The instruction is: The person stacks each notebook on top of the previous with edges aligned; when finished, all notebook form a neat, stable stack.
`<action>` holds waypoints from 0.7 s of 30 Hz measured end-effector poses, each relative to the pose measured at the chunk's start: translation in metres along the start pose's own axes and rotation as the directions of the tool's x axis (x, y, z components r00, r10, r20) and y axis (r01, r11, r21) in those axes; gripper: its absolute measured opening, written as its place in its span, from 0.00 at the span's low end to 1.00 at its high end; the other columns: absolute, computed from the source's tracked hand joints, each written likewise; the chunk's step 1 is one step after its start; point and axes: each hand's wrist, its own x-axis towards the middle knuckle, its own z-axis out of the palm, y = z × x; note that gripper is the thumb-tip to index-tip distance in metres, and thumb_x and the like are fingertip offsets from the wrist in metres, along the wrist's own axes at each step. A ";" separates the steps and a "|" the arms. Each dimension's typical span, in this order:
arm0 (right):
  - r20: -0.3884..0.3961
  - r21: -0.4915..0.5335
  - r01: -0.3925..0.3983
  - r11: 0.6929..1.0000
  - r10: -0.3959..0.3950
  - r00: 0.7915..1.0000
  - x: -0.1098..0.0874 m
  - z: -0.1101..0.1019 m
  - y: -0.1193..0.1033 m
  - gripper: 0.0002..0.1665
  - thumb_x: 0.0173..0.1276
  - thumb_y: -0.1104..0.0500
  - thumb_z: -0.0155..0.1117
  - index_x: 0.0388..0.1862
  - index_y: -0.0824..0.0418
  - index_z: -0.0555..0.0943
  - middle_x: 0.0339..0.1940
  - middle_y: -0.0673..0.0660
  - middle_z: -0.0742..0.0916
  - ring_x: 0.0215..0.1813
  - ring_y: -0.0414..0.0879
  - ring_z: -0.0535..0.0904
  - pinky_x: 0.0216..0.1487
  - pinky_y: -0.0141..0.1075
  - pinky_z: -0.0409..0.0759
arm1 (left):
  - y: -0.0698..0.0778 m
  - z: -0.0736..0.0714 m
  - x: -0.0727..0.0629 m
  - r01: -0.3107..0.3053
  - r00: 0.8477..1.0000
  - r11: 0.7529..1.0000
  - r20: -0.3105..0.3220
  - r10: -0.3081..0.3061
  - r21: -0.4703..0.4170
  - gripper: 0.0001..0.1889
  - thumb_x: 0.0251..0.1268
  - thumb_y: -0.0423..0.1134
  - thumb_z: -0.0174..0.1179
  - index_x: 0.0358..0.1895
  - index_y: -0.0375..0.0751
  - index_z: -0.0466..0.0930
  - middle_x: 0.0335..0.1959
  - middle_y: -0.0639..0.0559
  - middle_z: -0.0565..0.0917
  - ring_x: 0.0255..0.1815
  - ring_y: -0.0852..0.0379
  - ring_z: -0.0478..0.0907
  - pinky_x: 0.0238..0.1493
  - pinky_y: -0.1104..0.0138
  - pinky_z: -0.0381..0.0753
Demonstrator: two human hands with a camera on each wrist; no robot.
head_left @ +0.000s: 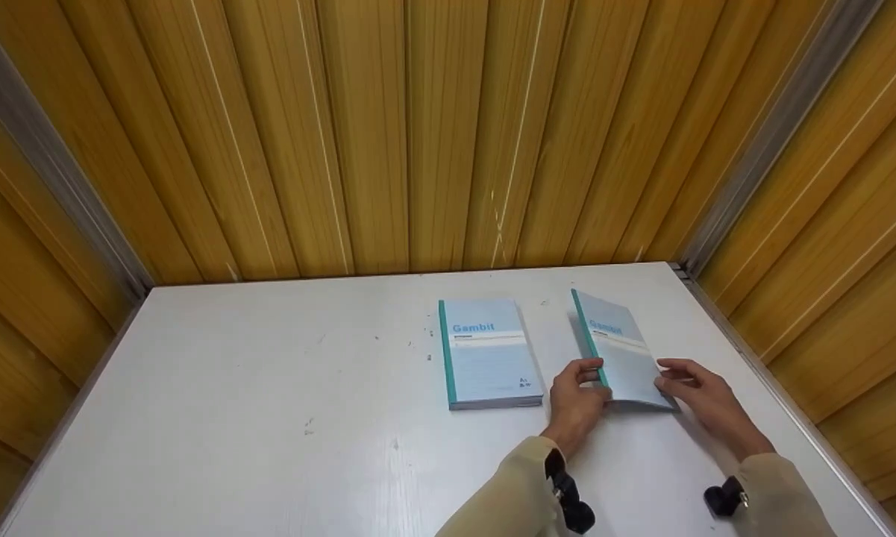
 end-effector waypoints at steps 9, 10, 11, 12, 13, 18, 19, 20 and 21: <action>0.009 0.062 0.013 0.998 -0.014 1.000 -0.001 -0.001 -0.004 0.42 0.80 0.39 0.63 0.82 0.60 0.66 0.71 0.68 0.78 0.64 0.50 0.78 0.56 0.31 0.77 | 0.010 -0.004 0.001 0.013 1.000 0.994 0.022 -0.011 -0.105 0.26 0.60 0.15 0.63 0.57 0.45 0.85 0.44 0.52 0.85 0.43 0.53 0.84 0.50 0.51 0.88; 0.013 0.075 0.015 0.997 -0.016 1.000 -0.001 -0.001 -0.004 0.42 0.80 0.39 0.63 0.83 0.60 0.66 0.71 0.68 0.78 0.62 0.47 0.78 0.55 0.29 0.77 | 0.010 -0.004 0.001 0.012 1.000 0.994 0.024 -0.010 -0.107 0.26 0.60 0.16 0.63 0.57 0.45 0.85 0.45 0.52 0.85 0.44 0.52 0.85 0.50 0.52 0.88; 0.014 0.086 0.015 0.996 -0.016 1.000 0.000 -0.001 -0.005 0.42 0.80 0.39 0.63 0.83 0.59 0.66 0.71 0.68 0.79 0.61 0.43 0.78 0.54 0.27 0.77 | 0.011 -0.005 0.001 0.012 1.000 0.994 0.026 -0.009 -0.110 0.26 0.60 0.16 0.63 0.57 0.45 0.85 0.45 0.52 0.85 0.44 0.53 0.85 0.50 0.52 0.88; 0.017 0.097 0.016 0.995 -0.018 1.000 0.000 -0.001 -0.005 0.42 0.80 0.39 0.62 0.83 0.59 0.65 0.71 0.68 0.78 0.60 0.41 0.78 0.53 0.26 0.78 | 0.012 -0.005 0.001 0.009 1.000 0.994 0.028 -0.006 -0.110 0.26 0.60 0.16 0.63 0.57 0.45 0.85 0.45 0.52 0.85 0.44 0.53 0.85 0.50 0.53 0.88; 0.020 0.110 0.017 0.994 -0.019 1.000 0.000 0.000 -0.005 0.42 0.81 0.39 0.62 0.83 0.59 0.65 0.71 0.68 0.78 0.59 0.39 0.78 0.53 0.26 0.78 | 0.013 -0.006 0.001 0.005 1.000 0.994 0.027 -0.002 -0.110 0.26 0.60 0.16 0.63 0.57 0.46 0.85 0.45 0.53 0.85 0.44 0.53 0.85 0.49 0.54 0.88; 0.032 0.229 0.008 0.973 -0.015 0.999 0.003 0.003 -0.007 0.44 0.80 0.38 0.62 0.85 0.55 0.62 0.74 0.68 0.75 0.61 0.38 0.78 0.56 0.28 0.79 | 0.020 -0.007 -0.002 -0.025 0.999 0.994 0.024 0.028 -0.103 0.26 0.60 0.16 0.63 0.56 0.48 0.85 0.46 0.54 0.85 0.46 0.53 0.85 0.47 0.59 0.88; 0.030 0.252 0.002 0.968 -0.010 0.999 0.003 0.005 -0.008 0.44 0.80 0.37 0.62 0.85 0.54 0.62 0.74 0.67 0.75 0.61 0.39 0.78 0.57 0.28 0.80 | 0.022 -0.007 -0.002 -0.031 0.999 0.994 0.025 0.034 -0.103 0.26 0.61 0.16 0.63 0.56 0.48 0.85 0.46 0.54 0.85 0.46 0.53 0.85 0.48 0.59 0.88; 0.027 0.270 0.002 0.963 -0.010 1.000 0.003 0.006 -0.008 0.45 0.79 0.38 0.62 0.86 0.53 0.61 0.73 0.67 0.75 0.61 0.40 0.78 0.57 0.29 0.80 | 0.023 -0.008 -0.002 -0.037 0.999 0.994 0.030 0.041 -0.099 0.26 0.61 0.16 0.63 0.57 0.48 0.85 0.47 0.54 0.85 0.46 0.53 0.85 0.48 0.59 0.88; 0.021 0.287 0.004 0.958 -0.011 1.000 0.003 0.007 -0.008 0.44 0.79 0.38 0.63 0.86 0.53 0.62 0.72 0.66 0.76 0.61 0.40 0.79 0.57 0.29 0.80 | 0.024 -0.009 -0.003 -0.047 0.998 0.995 0.037 0.051 -0.092 0.26 0.62 0.16 0.62 0.57 0.48 0.85 0.47 0.54 0.84 0.46 0.53 0.84 0.48 0.59 0.88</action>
